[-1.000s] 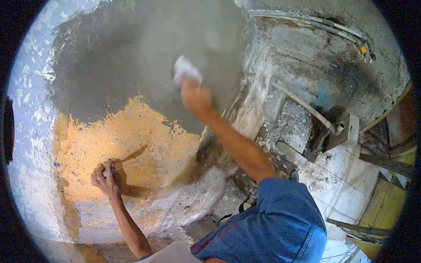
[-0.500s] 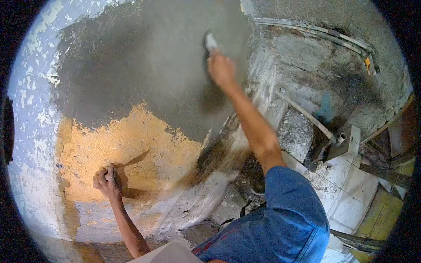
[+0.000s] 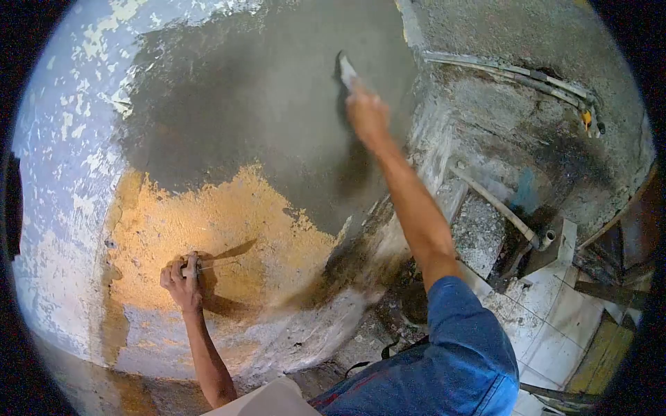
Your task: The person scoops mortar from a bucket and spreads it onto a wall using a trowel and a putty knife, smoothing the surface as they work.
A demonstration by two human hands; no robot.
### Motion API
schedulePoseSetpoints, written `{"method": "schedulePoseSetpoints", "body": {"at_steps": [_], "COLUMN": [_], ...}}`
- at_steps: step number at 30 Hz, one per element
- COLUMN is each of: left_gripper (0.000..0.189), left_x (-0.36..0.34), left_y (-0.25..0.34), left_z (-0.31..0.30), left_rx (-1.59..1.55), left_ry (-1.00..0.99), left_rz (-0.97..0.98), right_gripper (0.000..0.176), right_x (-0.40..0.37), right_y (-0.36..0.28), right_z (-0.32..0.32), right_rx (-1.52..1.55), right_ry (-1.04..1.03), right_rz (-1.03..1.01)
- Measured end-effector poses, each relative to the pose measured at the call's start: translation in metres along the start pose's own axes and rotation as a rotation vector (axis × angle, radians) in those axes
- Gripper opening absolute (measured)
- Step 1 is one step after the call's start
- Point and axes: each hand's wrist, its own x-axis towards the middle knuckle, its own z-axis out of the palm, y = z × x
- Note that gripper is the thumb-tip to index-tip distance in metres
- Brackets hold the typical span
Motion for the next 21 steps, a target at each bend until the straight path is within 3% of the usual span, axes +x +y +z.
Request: {"method": "schedulePoseSetpoints", "body": {"at_steps": [1,3,5,7,10,13,15,16,17,19,21], "left_gripper": [0.035,0.036,0.037,0.038,0.038,0.039,0.038,0.038,0.037,0.037,0.037], "left_x": [-0.003,-0.013,-0.004,-0.005,-0.012,-0.007,-0.010,-0.009,-0.010,-0.014,-0.013], "left_y": [-0.002,-0.003,-0.001,-0.001,-0.002,0.000,0.001,0.000,-0.002,-0.005,-0.005], "left_z": [0.005,0.008,0.001,-0.006,0.003,-0.001,-0.002,0.000,0.000,0.003,0.004], "left_rx": [0.003,0.020,-0.017,-0.046,-0.052,-0.078,-0.081,-0.068,-0.056,-0.060,-0.070], "left_ry": [0.010,-0.026,-0.035,-0.102,-0.047,-0.057,-0.083,-0.082,-0.080,-0.074,-0.065], "left_rz": [-0.001,-0.006,-0.024,-0.030,-0.024,-0.036,-0.034,-0.036,-0.035,-0.027,-0.024], "right_gripper": [0.034,0.031,0.029,0.029,0.040,0.048,0.048,0.047,0.047,0.046,0.041], "right_x": [0.000,-0.056,-0.137,-0.197,-0.226,-0.127,-0.052,-0.031,-0.030,-0.040,-0.092], "right_y": [-0.005,-0.038,-0.066,-0.075,-0.035,-0.030,-0.050,-0.058,-0.063,-0.067,-0.083], "right_z": [0.023,0.042,0.021,-0.012,-0.020,-0.043,-0.052,-0.043,-0.029,0.006,0.014], "right_rx": [-0.058,-0.131,-0.240,0.068,0.172,0.020,0.086,0.061,0.062,0.067,0.041], "right_ry": [0.041,-0.099,0.057,-0.073,-0.185,-0.022,-0.053,0.092,0.089,0.013,-0.250], "right_rz": [-0.050,-0.154,-0.477,-0.557,-0.504,-0.468,-0.317,-0.351,-0.347,-0.326,-0.176]}}
